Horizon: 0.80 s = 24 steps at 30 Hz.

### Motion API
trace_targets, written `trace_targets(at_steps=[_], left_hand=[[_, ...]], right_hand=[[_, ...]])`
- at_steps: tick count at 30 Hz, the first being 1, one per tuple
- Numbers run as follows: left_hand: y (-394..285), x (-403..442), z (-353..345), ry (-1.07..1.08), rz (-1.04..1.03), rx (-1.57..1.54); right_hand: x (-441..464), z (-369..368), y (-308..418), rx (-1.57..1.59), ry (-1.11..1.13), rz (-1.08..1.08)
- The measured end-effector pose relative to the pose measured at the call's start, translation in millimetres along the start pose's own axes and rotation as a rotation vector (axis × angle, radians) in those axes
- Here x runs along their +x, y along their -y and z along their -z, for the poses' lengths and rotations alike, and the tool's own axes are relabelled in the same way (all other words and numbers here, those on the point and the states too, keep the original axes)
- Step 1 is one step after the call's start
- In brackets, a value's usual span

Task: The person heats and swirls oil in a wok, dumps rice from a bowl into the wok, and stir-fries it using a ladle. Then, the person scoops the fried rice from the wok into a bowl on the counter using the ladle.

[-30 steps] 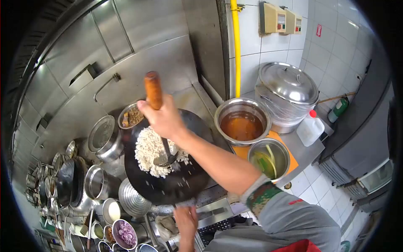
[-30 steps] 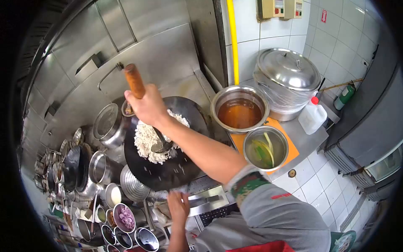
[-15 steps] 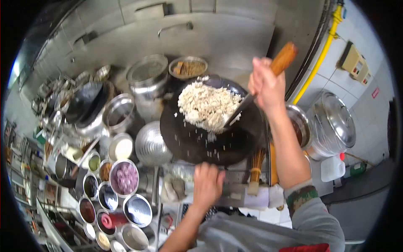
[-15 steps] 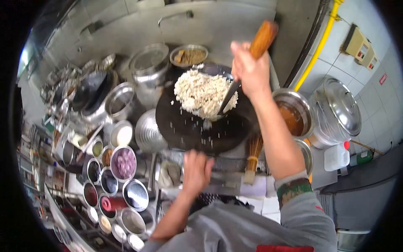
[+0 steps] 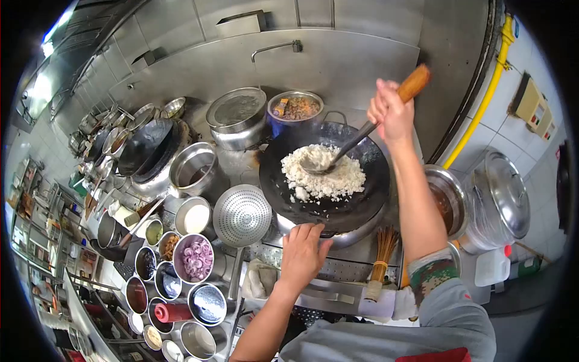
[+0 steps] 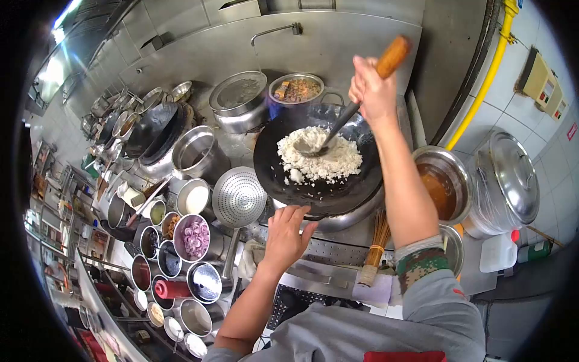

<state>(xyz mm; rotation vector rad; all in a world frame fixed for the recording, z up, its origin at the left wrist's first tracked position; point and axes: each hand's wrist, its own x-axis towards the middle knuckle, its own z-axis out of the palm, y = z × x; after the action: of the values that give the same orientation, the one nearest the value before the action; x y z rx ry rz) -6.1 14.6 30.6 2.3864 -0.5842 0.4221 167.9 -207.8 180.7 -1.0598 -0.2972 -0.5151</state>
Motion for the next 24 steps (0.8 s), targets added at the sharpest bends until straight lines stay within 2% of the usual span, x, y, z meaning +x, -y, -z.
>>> trace_targets(at_steps=[1,2,5,9,10,11,13,16,17,19,21,24], left_hand=[[-3.9,0.6,0.8,0.025,0.013,0.002],[1.7,3.3,-9.3,0.007,-0.009,-0.032],[34.2,-6.3,-32.2,0.197,-0.068,-0.032],[-28.7,-26.0,12.5,0.022,-0.075,-0.143],[-40.1,-23.3,13.5,-0.012,-0.056,-0.147],[-38.0,-32.1,2.6,-0.01,-0.034,-0.132],[-10.7,-31.3,-34.7,-0.039,-0.043,-0.097],[3.2,-88.4,-33.1,0.059,-0.08,0.016],[-5.3,-108.1,-12.6,0.123,-0.087,-0.085],[-38.9,-99.8,24.0,0.048,-0.151,-0.176],[-51.0,-49.9,42.4,-0.031,-0.102,-0.158],[-19.8,-24.5,-3.6,-0.07,-0.103,-0.133]], right_hand=[[-5.8,1.9,-20.9,0.012,-0.136,-0.028],[-4.2,17.2,-46.4,0.055,-0.079,-0.064],[27.4,3.6,-13.6,-0.057,-0.097,-0.207],[0.0,-21.4,57.4,-0.187,-0.12,-0.26],[-6.2,-22.5,52.9,-0.187,-0.083,-0.208],[-12.2,-31.0,47.4,-0.269,-0.174,-0.211],[-29.8,-46.5,27.4,-0.353,-0.188,-0.108],[-49.3,-32.8,48.2,-0.168,-0.061,0.015],[-51.1,-25.1,61.0,-0.137,-0.057,0.031],[-53.4,-15.9,72.1,-0.085,-0.017,0.016],[-64.7,-38.6,67.5,-0.192,-0.1,-0.034],[-61.6,-62.9,33.2,-0.36,-0.166,-0.013]])
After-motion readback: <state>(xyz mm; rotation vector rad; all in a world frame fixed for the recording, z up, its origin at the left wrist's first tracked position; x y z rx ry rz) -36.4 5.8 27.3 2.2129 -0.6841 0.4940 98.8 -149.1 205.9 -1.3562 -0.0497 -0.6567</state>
